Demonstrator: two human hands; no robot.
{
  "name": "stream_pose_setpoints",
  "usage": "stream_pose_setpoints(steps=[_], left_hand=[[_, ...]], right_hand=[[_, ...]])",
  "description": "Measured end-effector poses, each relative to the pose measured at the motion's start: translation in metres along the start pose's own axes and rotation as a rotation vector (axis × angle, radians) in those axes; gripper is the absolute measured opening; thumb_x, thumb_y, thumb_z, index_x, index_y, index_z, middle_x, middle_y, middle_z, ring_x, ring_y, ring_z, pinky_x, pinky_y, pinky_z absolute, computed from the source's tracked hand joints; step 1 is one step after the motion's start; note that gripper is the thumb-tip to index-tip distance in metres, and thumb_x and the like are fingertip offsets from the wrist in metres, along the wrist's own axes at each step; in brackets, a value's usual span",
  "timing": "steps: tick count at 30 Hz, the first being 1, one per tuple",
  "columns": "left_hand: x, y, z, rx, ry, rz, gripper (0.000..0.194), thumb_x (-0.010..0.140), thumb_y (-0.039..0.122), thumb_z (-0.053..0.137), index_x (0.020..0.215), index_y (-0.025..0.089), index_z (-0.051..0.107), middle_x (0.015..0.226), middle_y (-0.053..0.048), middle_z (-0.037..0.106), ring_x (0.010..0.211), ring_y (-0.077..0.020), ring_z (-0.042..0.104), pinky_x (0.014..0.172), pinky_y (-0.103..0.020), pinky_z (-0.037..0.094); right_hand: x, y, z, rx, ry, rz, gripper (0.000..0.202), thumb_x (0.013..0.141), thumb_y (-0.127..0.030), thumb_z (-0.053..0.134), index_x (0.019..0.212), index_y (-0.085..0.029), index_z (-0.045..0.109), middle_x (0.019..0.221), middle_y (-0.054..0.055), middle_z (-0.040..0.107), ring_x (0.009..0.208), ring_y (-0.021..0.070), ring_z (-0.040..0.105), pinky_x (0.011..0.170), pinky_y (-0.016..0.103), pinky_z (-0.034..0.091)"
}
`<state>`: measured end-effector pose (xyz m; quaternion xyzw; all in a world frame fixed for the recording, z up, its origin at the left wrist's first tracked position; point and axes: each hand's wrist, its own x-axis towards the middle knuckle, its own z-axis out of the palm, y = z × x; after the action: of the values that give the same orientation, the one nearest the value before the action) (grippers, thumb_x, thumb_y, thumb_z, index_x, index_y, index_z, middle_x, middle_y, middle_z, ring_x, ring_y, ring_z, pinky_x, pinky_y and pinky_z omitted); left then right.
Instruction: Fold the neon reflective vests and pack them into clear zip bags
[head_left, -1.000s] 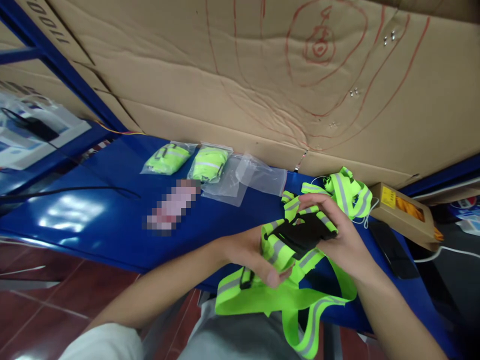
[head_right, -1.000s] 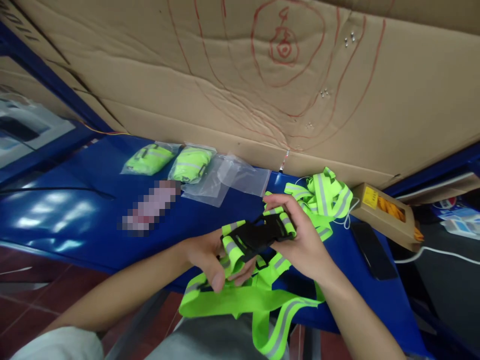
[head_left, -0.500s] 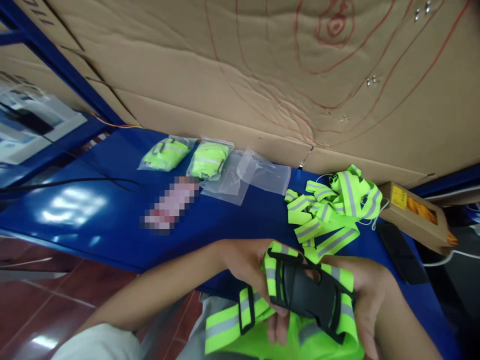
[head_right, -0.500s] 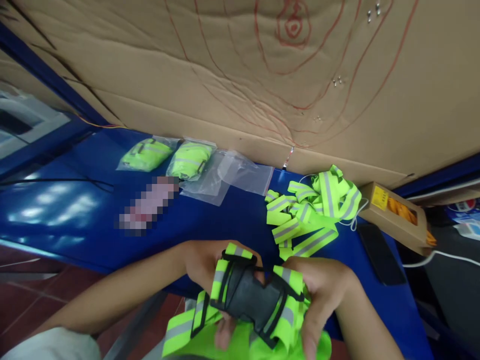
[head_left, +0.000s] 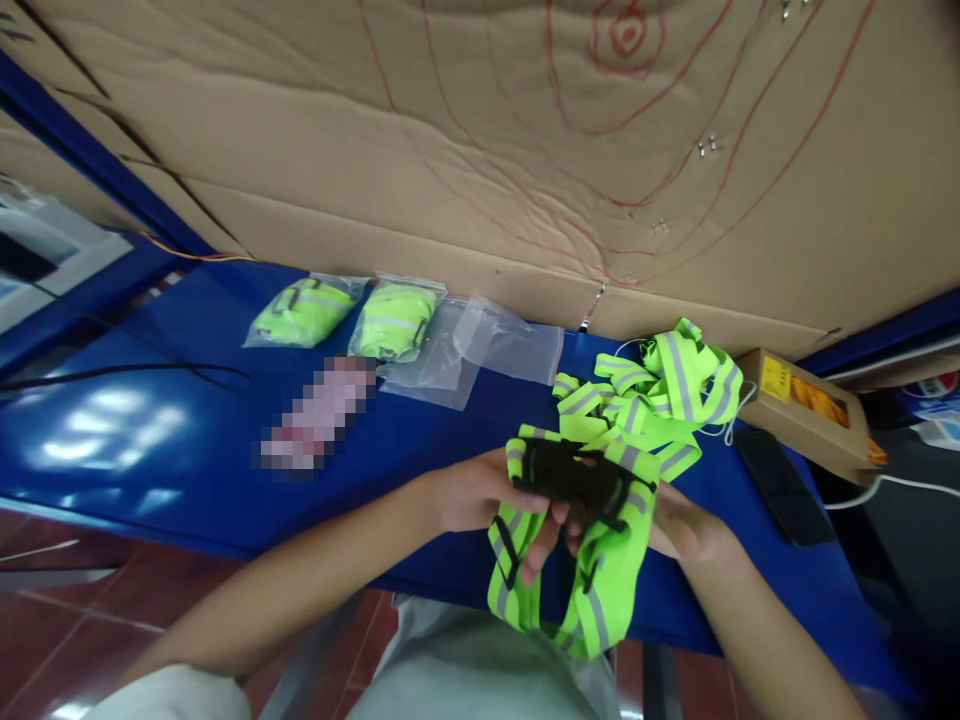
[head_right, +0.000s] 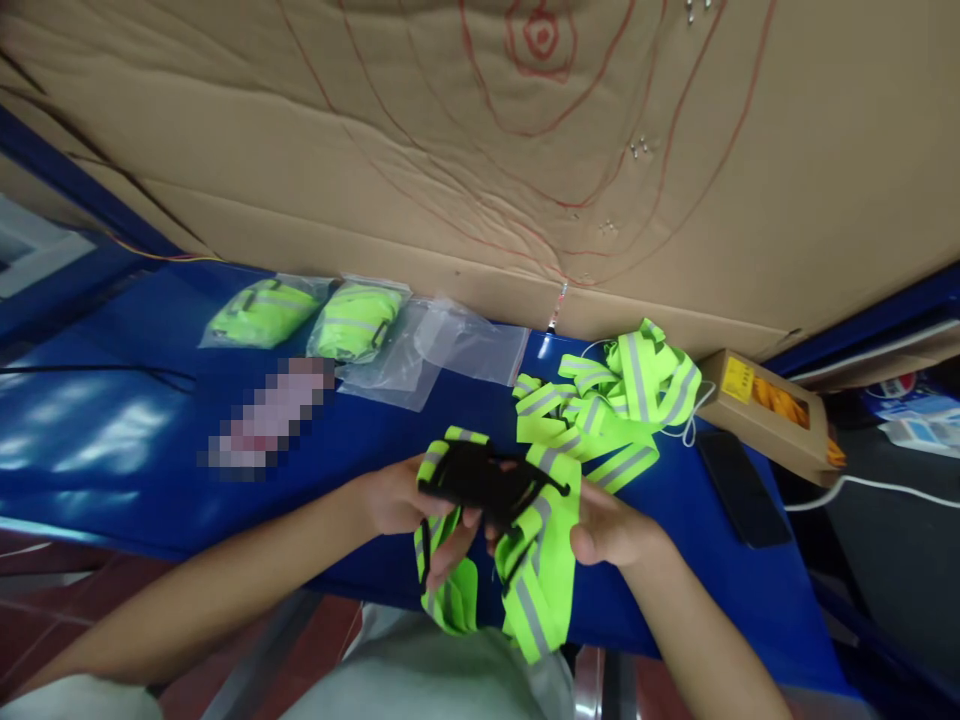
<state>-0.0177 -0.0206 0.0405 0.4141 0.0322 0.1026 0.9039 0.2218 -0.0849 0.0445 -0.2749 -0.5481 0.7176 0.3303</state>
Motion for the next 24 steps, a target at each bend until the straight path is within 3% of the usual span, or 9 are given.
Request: stream_pose_setpoints(steps=[2,4,6,10,13,17,20,24], left_hand=[[0.001,0.001,-0.001,-0.105,0.029,-0.003,0.038,0.077,0.051,0.082,0.086,0.018,0.067,0.063,-0.006,0.072,0.073,-0.0291,0.076,0.072,-0.039,0.061],[0.001,0.000,-0.003,-0.140,0.022,-0.030,0.042,0.076,0.054,0.083,0.089,0.016,0.070,0.065,-0.008,0.074,0.074,-0.0296,0.076,0.069,-0.038,0.060],[0.000,-0.001,-0.004,-0.154,-0.003,-0.079,0.049,0.077,0.057,0.084,0.095,0.013,0.073,0.068,-0.010,0.076,0.071,-0.0286,0.076,0.067,-0.036,0.060],[0.000,-0.007,-0.006,-0.194,-0.065,-0.151,0.051,0.075,0.050,0.089,0.109,0.014,0.076,0.085,-0.011,0.081,0.066,-0.0221,0.075,0.062,-0.031,0.060],[0.003,-0.012,-0.009,-0.253,-0.054,-0.119,0.050,0.071,0.040,0.094,0.110,0.014,0.077,0.097,-0.011,0.081,0.079,-0.0231,0.078,0.068,-0.031,0.064],[0.007,-0.013,-0.009,-0.180,-0.058,-0.176,0.050,0.075,0.042,0.092,0.112,0.014,0.076,0.106,-0.014,0.080,0.087,-0.0246,0.079,0.075,-0.034,0.065],[0.010,-0.007,-0.002,0.020,0.098,-0.122,0.043,0.081,0.046,0.087,0.105,0.012,0.076,0.100,-0.014,0.079,0.077,-0.0209,0.077,0.070,-0.030,0.061],[0.016,0.002,0.003,0.229,0.283,0.011,0.037,0.085,0.046,0.082,0.095,0.011,0.076,0.089,-0.011,0.077,0.076,-0.0195,0.073,0.072,-0.032,0.060]], right_hand=[[0.006,0.001,-0.001,0.233,-0.107,0.033,0.077,0.071,-0.064,0.086,0.129,-0.018,0.065,0.100,0.011,0.075,0.088,0.0251,0.076,0.076,0.037,0.062],[0.008,0.004,0.001,0.337,-0.125,0.051,0.061,0.071,-0.042,0.092,0.122,-0.017,0.068,0.101,0.008,0.074,0.094,0.0228,0.074,0.082,0.035,0.061],[0.008,0.006,0.004,0.381,-0.116,0.069,0.053,0.068,-0.035,0.095,0.110,-0.015,0.070,0.094,0.006,0.072,0.091,0.0217,0.074,0.080,0.032,0.061],[0.009,0.007,0.011,0.517,-0.041,0.106,0.038,0.075,-0.038,0.090,0.093,-0.013,0.068,0.082,0.004,0.067,0.067,0.0162,0.069,0.060,0.029,0.060],[0.010,0.005,0.012,0.592,0.029,0.116,0.030,0.088,-0.041,0.078,0.090,-0.014,0.067,0.077,0.004,0.066,0.062,0.0157,0.067,0.049,0.025,0.057],[0.011,0.002,0.010,0.623,-0.037,0.073,0.032,0.099,-0.047,0.062,0.092,-0.016,0.066,0.061,-0.003,0.055,0.040,0.0088,0.049,0.036,0.019,0.043],[0.012,-0.001,0.010,0.549,-0.015,-0.003,0.037,0.092,-0.056,0.071,0.094,-0.019,0.065,0.065,-0.006,0.048,0.042,0.0065,0.043,0.040,0.020,0.043],[0.012,0.000,0.009,0.236,0.143,-0.046,0.030,0.092,-0.047,0.075,0.090,-0.018,0.067,0.070,-0.002,0.057,0.056,0.0137,0.062,0.064,0.034,0.059]])
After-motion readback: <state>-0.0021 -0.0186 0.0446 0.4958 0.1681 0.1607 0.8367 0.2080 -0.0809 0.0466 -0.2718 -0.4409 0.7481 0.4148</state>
